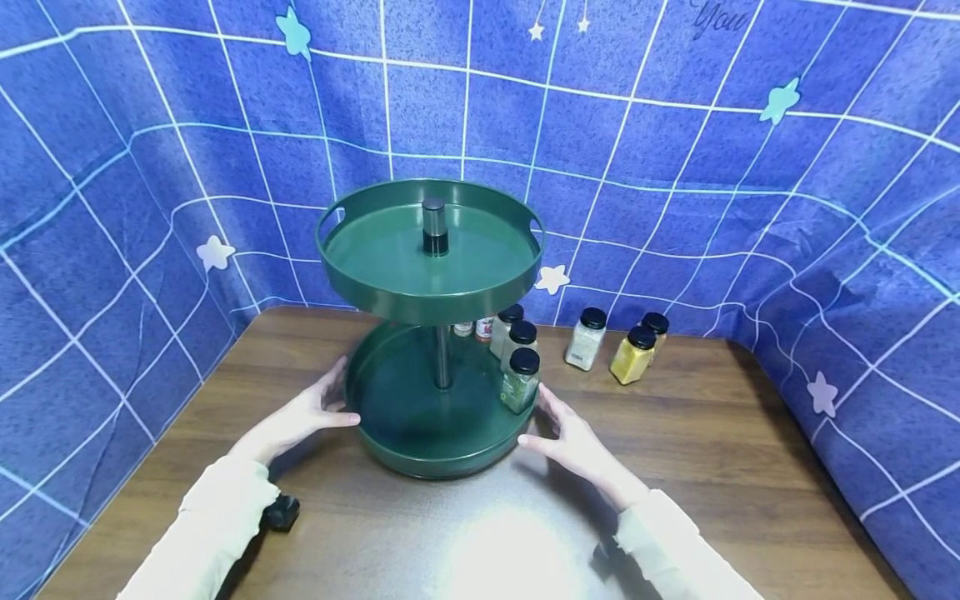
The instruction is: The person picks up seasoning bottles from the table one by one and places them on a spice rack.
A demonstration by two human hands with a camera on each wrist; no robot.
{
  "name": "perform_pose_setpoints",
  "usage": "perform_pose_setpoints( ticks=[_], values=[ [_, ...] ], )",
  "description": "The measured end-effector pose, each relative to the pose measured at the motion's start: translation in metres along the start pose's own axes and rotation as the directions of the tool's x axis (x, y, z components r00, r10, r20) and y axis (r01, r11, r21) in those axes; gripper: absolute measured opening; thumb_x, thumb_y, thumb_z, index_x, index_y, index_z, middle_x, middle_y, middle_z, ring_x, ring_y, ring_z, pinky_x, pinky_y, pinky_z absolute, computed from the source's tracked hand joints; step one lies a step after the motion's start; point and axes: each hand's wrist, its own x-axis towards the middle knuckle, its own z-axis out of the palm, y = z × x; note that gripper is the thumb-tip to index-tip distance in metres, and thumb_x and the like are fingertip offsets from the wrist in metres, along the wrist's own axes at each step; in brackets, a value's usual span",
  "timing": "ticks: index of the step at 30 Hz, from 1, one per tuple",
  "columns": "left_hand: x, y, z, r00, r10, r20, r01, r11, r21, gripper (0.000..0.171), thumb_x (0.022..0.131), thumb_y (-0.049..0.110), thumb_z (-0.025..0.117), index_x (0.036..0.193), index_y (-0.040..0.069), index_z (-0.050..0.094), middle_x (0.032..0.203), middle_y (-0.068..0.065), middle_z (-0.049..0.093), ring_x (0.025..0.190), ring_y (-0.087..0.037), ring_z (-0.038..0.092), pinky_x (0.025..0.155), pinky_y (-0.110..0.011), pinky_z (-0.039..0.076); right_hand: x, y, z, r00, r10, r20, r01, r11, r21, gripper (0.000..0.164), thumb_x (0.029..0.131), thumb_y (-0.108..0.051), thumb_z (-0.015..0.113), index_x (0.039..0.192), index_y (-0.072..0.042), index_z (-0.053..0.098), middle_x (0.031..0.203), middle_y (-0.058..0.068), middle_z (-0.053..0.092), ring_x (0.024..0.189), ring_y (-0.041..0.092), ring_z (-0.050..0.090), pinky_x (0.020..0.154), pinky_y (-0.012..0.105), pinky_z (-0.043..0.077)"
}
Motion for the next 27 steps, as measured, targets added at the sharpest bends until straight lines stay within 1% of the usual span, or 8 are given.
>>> perform_pose_setpoints(
  ticks=[3,5,9,12,14,17,21,27],
  values=[
    [0.0,-0.002,0.0,1.0,0.0,0.002,0.0,1.0,-0.007,0.104,0.084,0.012,0.07,0.152,0.012,-0.009,0.158,-0.014,-0.009,0.142,-0.043,0.006,0.108,-0.053,0.022,0.002,0.0,0.001,1.0,0.003,-0.006,-0.003,1.0,0.004,0.091,0.082,-0.028,0.073,0.151,-0.008,0.018,0.149,0.019,0.034,0.136,0.034,0.035,0.107,0.049,0.034],
    [0.0,-0.003,-0.001,1.0,0.0,0.002,0.0,1.0,-0.01,0.104,0.084,0.011,0.07,0.152,0.012,-0.009,0.158,-0.013,-0.009,0.141,-0.044,0.008,0.108,-0.053,0.022,0.001,-0.003,0.0,1.0,-0.019,-0.012,0.019,1.0,-0.002,0.091,0.082,-0.025,0.074,0.151,-0.005,0.018,0.147,0.022,0.035,0.134,0.037,0.036,0.106,0.051,0.035],
    [0.0,-0.005,0.0,1.0,0.002,0.0,-0.002,1.0,-0.007,0.104,0.084,0.011,0.071,0.152,0.013,-0.009,0.158,-0.012,-0.01,0.141,-0.043,0.007,0.108,-0.053,0.023,-0.004,-0.025,-0.005,0.999,-0.049,-0.003,0.049,0.999,0.024,0.085,0.084,-0.014,0.072,0.147,0.005,0.019,0.143,0.03,0.035,0.13,0.045,0.037,0.104,0.056,0.035],
    [0.0,-0.004,0.0,1.0,0.01,0.0,-0.01,1.0,0.006,0.105,0.084,0.012,0.071,0.152,0.013,-0.008,0.158,-0.013,-0.009,0.142,-0.042,0.005,0.107,-0.054,0.023,-0.006,-0.037,-0.008,0.999,-0.039,0.007,0.039,0.998,0.048,0.083,0.084,-0.01,0.07,0.146,0.009,0.018,0.142,0.033,0.035,0.13,0.047,0.036,0.104,0.057,0.033],
    [0.0,-0.003,0.001,1.0,0.017,0.001,-0.017,1.0,0.012,0.105,0.083,0.012,0.072,0.152,0.013,-0.008,0.158,-0.013,-0.008,0.142,-0.042,0.005,0.107,-0.054,0.024,-0.004,-0.033,-0.007,0.999,-0.039,-0.001,0.039,0.998,0.047,0.084,0.083,-0.011,0.071,0.146,0.007,0.019,0.142,0.032,0.036,0.129,0.047,0.037,0.104,0.057,0.034],
    [0.0,-0.002,0.002,1.0,0.022,0.004,-0.023,0.999,0.025,0.105,0.083,0.012,0.072,0.152,0.012,-0.008,0.158,-0.014,-0.007,0.142,-0.042,0.006,0.107,-0.055,0.025,0.001,-0.018,-0.002,0.999,-0.038,-0.02,0.039,0.999,0.031,0.085,0.083,-0.015,0.072,0.148,0.002,0.02,0.142,0.029,0.038,0.13,0.044,0.039,0.105,0.055,0.035],
    [-0.001,0.001,0.002,1.0,0.015,0.002,-0.015,0.999,0.031,0.106,0.083,0.013,0.072,0.152,0.013,-0.008,0.158,-0.014,-0.007,0.142,-0.043,0.007,0.107,-0.054,0.026,0.007,-0.001,0.002,0.998,-0.049,-0.045,0.048,0.999,-0.018,0.088,0.083,-0.022,0.073,0.149,-0.001,0.019,0.143,0.024,0.041,0.13,0.039,0.042,0.105,0.051,0.037],
    [-0.002,0.002,0.003,1.0,0.004,0.007,-0.004,1.0,0.021,0.106,0.083,0.014,0.072,0.152,0.013,-0.009,0.158,-0.013,-0.009,0.142,-0.042,0.005,0.106,-0.054,0.026,0.006,0.002,0.004,0.998,-0.031,-0.051,0.03,0.999,-0.034,0.091,0.082,-0.028,0.074,0.151,-0.006,0.018,0.145,0.02,0.04,0.131,0.035,0.041,0.107,0.048,0.034]
  ],
)
